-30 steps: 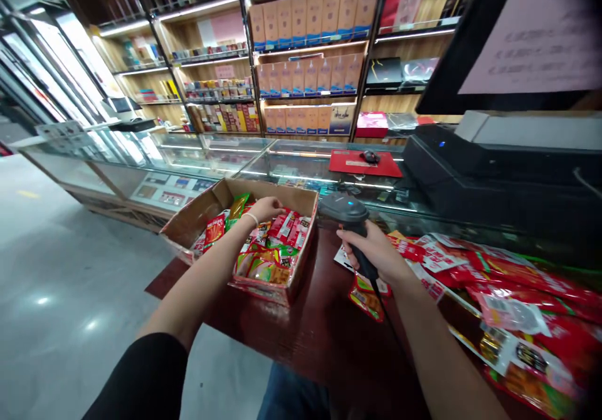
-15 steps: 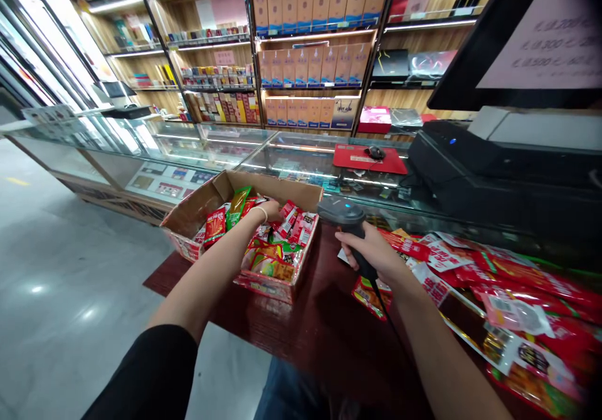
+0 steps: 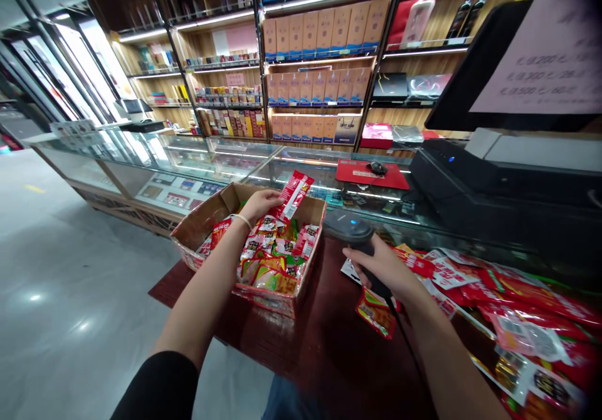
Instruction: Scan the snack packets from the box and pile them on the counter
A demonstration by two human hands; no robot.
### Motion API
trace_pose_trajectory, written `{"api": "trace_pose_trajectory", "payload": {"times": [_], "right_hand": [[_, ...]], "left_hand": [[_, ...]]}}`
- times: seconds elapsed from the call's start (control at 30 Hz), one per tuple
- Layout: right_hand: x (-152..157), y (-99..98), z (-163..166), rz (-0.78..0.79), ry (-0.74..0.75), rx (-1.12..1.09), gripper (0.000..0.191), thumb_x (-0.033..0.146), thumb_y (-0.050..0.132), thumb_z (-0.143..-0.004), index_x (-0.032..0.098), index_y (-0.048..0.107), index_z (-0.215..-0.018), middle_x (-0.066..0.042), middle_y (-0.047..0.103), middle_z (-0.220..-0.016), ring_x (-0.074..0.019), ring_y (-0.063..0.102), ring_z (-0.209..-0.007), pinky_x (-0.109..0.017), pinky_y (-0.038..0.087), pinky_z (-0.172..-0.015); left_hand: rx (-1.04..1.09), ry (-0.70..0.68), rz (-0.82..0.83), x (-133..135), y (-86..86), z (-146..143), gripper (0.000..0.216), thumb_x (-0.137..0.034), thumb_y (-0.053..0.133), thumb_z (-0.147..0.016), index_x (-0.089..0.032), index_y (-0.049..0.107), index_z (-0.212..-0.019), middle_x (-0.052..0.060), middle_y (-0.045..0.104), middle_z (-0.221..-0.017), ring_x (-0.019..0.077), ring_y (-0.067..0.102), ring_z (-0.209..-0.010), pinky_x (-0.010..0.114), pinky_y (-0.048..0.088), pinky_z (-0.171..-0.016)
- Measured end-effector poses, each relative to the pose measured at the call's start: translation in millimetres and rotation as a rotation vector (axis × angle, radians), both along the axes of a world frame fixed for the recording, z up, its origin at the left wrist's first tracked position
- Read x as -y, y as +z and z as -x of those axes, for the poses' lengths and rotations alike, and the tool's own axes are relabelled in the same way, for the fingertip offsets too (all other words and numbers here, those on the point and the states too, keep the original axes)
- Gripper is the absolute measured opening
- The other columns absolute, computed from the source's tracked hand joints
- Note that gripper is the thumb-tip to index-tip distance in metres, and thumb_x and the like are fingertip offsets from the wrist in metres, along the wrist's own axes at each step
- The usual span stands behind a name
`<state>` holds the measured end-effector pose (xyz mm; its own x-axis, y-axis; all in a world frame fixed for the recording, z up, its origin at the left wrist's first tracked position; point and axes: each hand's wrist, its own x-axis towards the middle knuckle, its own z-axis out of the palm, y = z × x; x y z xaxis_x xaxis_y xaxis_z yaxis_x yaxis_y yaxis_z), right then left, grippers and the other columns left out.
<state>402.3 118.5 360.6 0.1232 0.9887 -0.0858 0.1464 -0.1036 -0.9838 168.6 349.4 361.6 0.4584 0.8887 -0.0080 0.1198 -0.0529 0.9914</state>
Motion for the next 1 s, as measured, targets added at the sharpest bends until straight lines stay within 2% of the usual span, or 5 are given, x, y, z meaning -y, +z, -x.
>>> {"api": "trace_pose_trajectory", "payload": {"times": [0.17, 0.3, 0.47, 0.73, 1.0], "right_hand": [[-1.2, -5.2, 2.8, -0.001, 0.1, 0.126, 0.043, 0.041, 0.067, -0.082, 0.027, 0.046, -0.118, 0.009, 0.052, -0.051, -0.0126, 0.05, -0.036, -0.023, 0.041, -0.036], [-1.4, -7.5, 5.2, 0.009, 0.108, 0.173, 0.029, 0.037, 0.065, -0.083, 0.025, 0.05, -0.104, 0.008, 0.053, -0.052, -0.0117, 0.05, -0.036, -0.022, 0.041, -0.036], [1.0, -5.6, 6.9, 0.027, 0.1, 0.171, 0.022, 0.038, 0.064, -0.084, 0.023, 0.049, -0.092, 0.008, 0.052, -0.05, -0.0114, 0.05, -0.037, -0.022, 0.041, -0.038], [16.5, 9.5, 0.6, -0.002, 0.029, 0.073, 0.028, 0.041, 0.067, -0.082, 0.024, 0.047, -0.093, 0.009, 0.053, -0.052, -0.0107, 0.05, -0.037, -0.022, 0.04, -0.037], [77.0, 20.8, -59.0, -0.082, -0.27, -0.064, 0.033, 0.041, 0.069, -0.078, 0.024, 0.044, -0.089, 0.009, 0.054, -0.054, -0.0088, 0.047, -0.036, -0.02, 0.036, -0.033]], "left_hand": [[-0.005, 0.05, -0.066, -2.0, -1.3, -2.4, 0.053, -0.044, 0.086, -0.053, -0.011, 0.069, -0.091, 0.004, 0.071, -0.074, 0.0134, 0.063, -0.062, 0.027, 0.052, -0.064], [-0.051, 0.057, -0.114, -3.5, -1.7, -0.1, 0.051, -0.045, 0.082, -0.058, -0.011, 0.069, -0.094, 0.005, 0.072, -0.074, 0.0163, 0.065, -0.065, 0.029, 0.052, -0.067], [-0.139, 0.034, -0.31, -3.6, -1.3, 3.7, 0.043, -0.044, 0.077, -0.064, -0.012, 0.073, -0.093, 0.007, 0.075, -0.086, 0.0219, 0.068, -0.079, 0.029, 0.051, -0.072], [0.037, 0.032, -0.094, 10.1, -0.9, -5.5, 0.051, -0.042, 0.081, -0.058, -0.013, 0.068, -0.097, 0.005, 0.072, -0.081, 0.0154, 0.065, -0.067, 0.027, 0.052, -0.065], [-0.018, -0.126, -0.078, 60.2, 24.8, -57.0, 0.037, -0.038, 0.075, -0.064, -0.015, 0.065, -0.091, 0.0, 0.065, -0.071, 0.0067, 0.052, -0.052, 0.018, 0.039, -0.049]]}}
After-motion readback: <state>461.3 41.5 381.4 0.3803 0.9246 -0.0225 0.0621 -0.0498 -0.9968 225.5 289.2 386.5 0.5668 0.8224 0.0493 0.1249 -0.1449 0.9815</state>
